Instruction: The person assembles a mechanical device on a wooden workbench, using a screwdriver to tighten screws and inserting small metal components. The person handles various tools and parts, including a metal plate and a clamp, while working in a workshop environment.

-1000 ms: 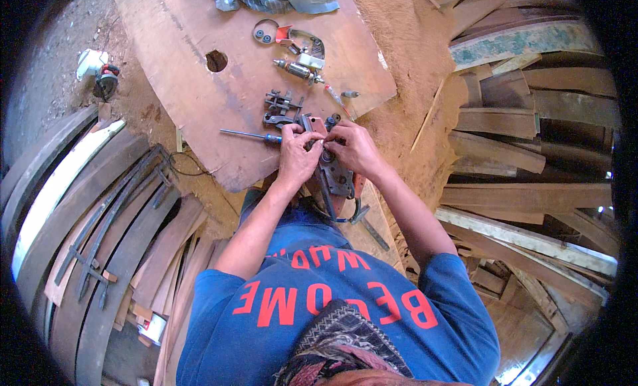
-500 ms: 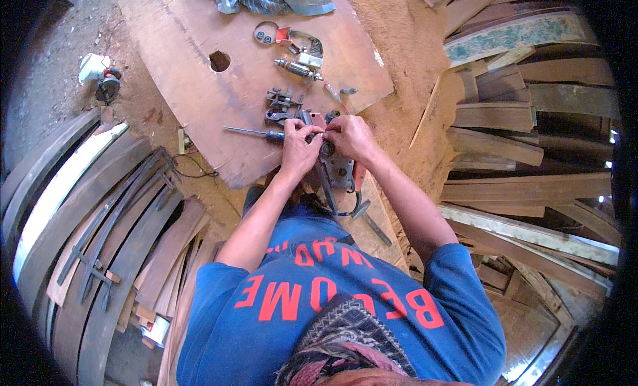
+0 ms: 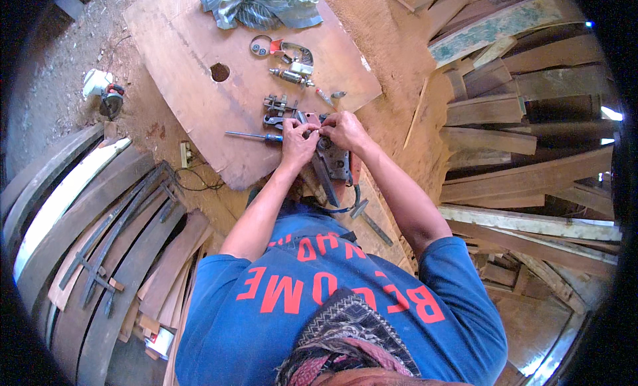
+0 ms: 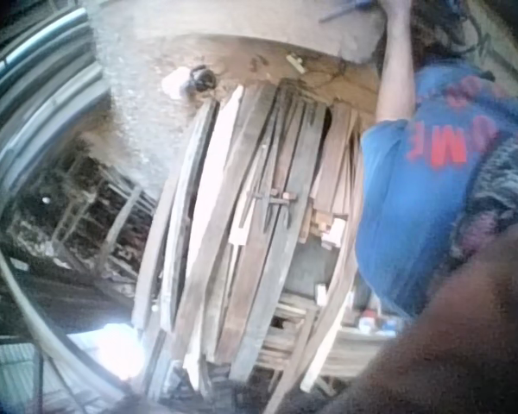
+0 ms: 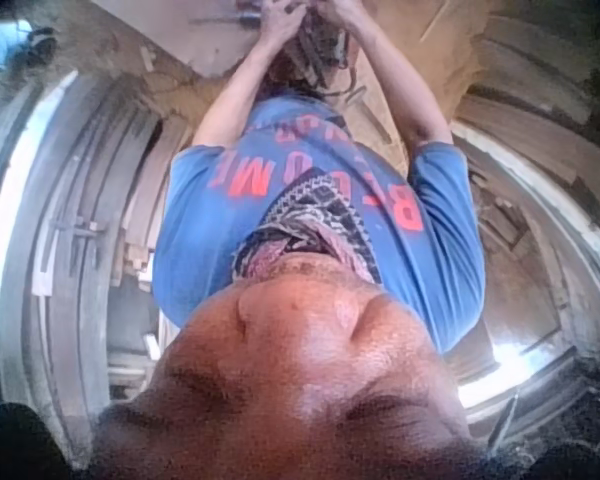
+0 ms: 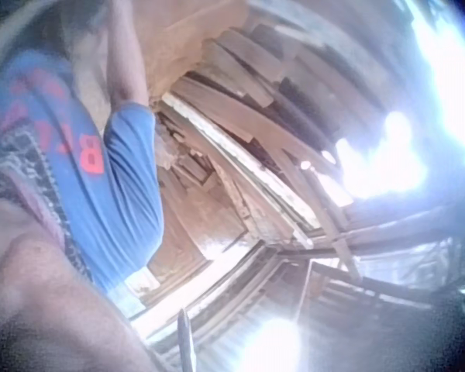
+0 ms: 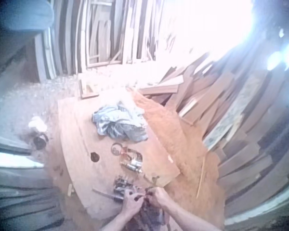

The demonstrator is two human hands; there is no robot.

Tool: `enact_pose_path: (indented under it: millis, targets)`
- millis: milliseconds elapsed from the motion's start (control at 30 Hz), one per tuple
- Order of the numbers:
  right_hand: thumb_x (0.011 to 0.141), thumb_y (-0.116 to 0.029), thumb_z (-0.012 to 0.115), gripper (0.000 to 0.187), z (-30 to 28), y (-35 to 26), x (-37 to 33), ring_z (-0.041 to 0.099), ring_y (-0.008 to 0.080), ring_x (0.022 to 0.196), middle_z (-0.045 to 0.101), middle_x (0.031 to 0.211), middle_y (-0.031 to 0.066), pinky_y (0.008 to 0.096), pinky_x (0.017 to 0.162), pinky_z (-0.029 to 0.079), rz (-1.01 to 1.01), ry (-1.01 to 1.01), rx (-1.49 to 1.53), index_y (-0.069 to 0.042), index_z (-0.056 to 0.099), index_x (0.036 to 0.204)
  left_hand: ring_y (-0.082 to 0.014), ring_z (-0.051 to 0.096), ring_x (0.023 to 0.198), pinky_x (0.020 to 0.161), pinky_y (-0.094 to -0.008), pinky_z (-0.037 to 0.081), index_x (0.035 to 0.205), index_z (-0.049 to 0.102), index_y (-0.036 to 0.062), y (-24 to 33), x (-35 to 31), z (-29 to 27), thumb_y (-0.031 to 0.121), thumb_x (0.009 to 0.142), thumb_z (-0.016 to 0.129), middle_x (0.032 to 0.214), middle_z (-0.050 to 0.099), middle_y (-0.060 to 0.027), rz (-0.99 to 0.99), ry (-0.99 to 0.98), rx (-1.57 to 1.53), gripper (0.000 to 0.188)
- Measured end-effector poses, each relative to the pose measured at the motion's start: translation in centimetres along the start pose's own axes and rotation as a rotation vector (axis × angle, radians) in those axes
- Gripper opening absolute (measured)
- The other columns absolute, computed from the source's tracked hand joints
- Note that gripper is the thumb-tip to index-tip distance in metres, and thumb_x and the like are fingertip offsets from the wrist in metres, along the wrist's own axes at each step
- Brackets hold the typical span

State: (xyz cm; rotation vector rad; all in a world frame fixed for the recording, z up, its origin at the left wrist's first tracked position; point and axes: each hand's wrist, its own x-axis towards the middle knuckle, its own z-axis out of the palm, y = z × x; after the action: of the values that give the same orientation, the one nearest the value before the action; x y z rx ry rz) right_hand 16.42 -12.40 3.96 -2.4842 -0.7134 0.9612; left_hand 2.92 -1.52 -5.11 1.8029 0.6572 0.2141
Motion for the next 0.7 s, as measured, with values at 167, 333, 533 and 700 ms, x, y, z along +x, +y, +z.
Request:
enact_pose_path:
  millis: [167, 333, 533, 700]
  targets:
    - [0.089, -0.027, 0.08, 0.028, -0.3, 0.4, -0.4, 0.076, 0.0406, 0.099, 0.078, 0.103, 0.0252, 0.0487, 0.088, 0.059, -0.06, -0.062, 0.052, -0.004, 0.083, 0.105, -0.0294, 0.056, 0.106, 0.097, -0.0409, 0.05, 0.099, 0.084, 0.0137, 0.1, -0.5, -0.4, 0.023, 0.085, 0.084, 0.106, 0.051, -0.0127, 0.018, 0.044, 0.002, 0.017]
    - [0.091, -0.029, 0.076, 0.031, -2.6, -3.4, -0.2, 0.076, 0.0412, 0.099, 0.077, 0.103, 0.0265, 0.049, 0.088, 0.059, -0.103, 0.064, 0.128, -0.003, 0.082, 0.106, -0.0301, 0.055, 0.105, 0.097, -0.0416, 0.05, 0.099, 0.083, 0.0134, -0.4, -0.6, 0.0, 0.023, 0.086, 0.084, 0.107, 0.051, -0.0129, 0.019, 0.042, -0.041, 0.016]
    - [0.089, -0.021, 0.072, 0.025, 7.1, -10.1, 7.0, 0.077, 0.04, 0.101, 0.078, 0.106, 0.0229, 0.0509, 0.088, 0.061, -0.416, -0.21, -0.268, -0.004, 0.081, 0.105, -0.0261, 0.057, 0.128, 0.112, -0.0415, 0.045, 0.133, 0.065, 0.0062, -8.2, -0.2, 2.9, 0.027, 0.092, 0.081, 0.132, 0.063, -0.0144, 0.159, 0.007, -0.074, 0.048]
    - [0.09, -0.016, 0.073, 0.02, 12.6, -12.9, 8.7, 0.08, 0.0298, 0.104, 0.082, 0.112, 0.0148, 0.0458, 0.081, 0.065, -0.32, -0.302, -0.688, -0.009, 0.085, 0.104, -0.0226, 0.056, 0.117, 0.107, -0.0394, 0.046, 0.12, 0.074, 0.011, -3.1, -1.5, 0.6, 0.031, 0.098, 0.078, 0.125, 0.062, -0.0099, 0.028, -0.125, -0.267, 0.03]
